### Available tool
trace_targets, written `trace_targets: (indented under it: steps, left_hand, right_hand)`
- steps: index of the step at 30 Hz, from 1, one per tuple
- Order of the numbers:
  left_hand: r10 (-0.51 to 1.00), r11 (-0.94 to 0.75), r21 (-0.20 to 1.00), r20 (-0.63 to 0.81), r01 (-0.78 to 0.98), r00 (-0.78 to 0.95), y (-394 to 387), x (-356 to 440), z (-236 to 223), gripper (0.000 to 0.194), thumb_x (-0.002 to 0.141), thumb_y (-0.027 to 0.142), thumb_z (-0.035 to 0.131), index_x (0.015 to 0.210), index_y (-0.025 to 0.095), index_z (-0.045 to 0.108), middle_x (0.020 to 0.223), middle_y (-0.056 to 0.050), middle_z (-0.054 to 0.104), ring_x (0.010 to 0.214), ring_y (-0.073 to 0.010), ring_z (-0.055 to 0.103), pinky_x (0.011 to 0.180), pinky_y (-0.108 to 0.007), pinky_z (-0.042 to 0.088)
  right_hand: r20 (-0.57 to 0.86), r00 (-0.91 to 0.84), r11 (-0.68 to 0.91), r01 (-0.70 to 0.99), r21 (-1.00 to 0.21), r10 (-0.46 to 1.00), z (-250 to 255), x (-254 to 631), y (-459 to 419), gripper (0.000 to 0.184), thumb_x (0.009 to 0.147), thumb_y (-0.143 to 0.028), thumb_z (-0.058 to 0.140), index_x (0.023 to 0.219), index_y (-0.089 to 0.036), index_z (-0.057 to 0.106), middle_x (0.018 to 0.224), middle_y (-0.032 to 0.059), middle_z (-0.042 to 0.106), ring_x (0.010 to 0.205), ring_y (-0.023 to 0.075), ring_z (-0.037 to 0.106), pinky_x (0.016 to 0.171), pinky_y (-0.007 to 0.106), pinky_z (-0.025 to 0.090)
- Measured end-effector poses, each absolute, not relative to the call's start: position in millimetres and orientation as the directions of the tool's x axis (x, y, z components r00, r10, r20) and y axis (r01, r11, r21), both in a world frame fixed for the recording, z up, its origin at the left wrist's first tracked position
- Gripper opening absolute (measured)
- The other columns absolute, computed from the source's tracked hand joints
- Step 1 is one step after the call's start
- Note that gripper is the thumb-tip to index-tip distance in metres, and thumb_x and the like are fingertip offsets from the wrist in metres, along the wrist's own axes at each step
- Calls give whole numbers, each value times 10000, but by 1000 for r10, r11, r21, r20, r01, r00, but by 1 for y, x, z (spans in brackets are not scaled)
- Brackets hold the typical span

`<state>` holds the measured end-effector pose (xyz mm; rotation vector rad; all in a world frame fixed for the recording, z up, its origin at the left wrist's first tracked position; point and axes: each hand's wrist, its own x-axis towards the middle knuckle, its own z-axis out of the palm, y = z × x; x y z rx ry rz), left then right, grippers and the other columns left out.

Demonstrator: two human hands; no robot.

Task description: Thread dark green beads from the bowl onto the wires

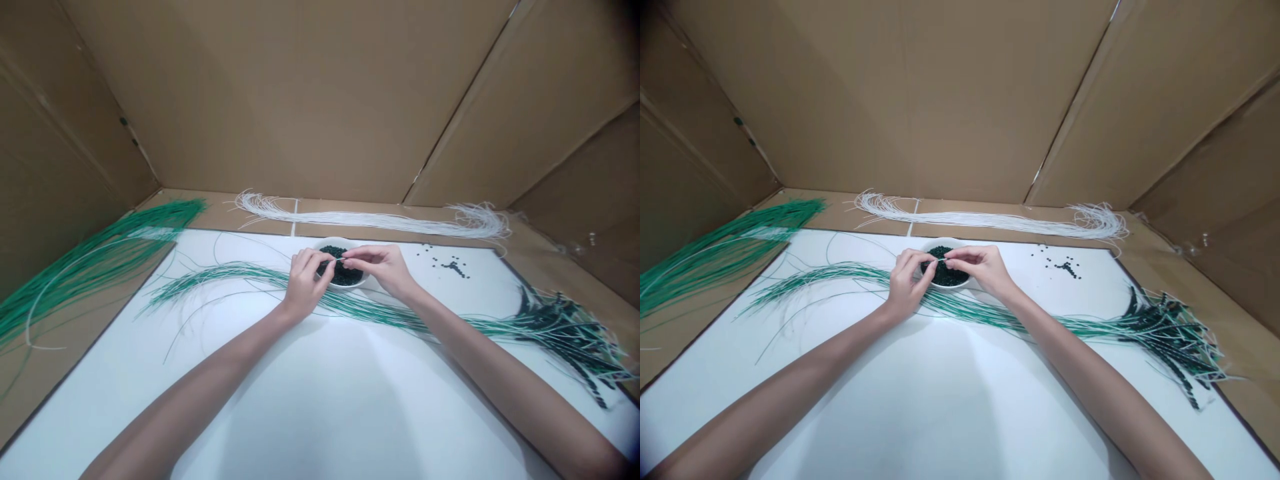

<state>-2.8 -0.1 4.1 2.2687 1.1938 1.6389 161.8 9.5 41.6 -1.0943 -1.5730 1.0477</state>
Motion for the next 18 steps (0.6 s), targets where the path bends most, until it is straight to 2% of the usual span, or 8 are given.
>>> trace_targets:
  steps: [18]
  left_hand:
    - [632,-697,489,764,524,128,1,-3,3,74,807,220,483,814,183,547,771,-28,560,749,-138,498,719,-284,387]
  right_hand:
    - [297,-202,334,183,-925,933,42,161,8,180,601,-305,679,723,-174,693,738,50,648,697,160,594,663,298,504]
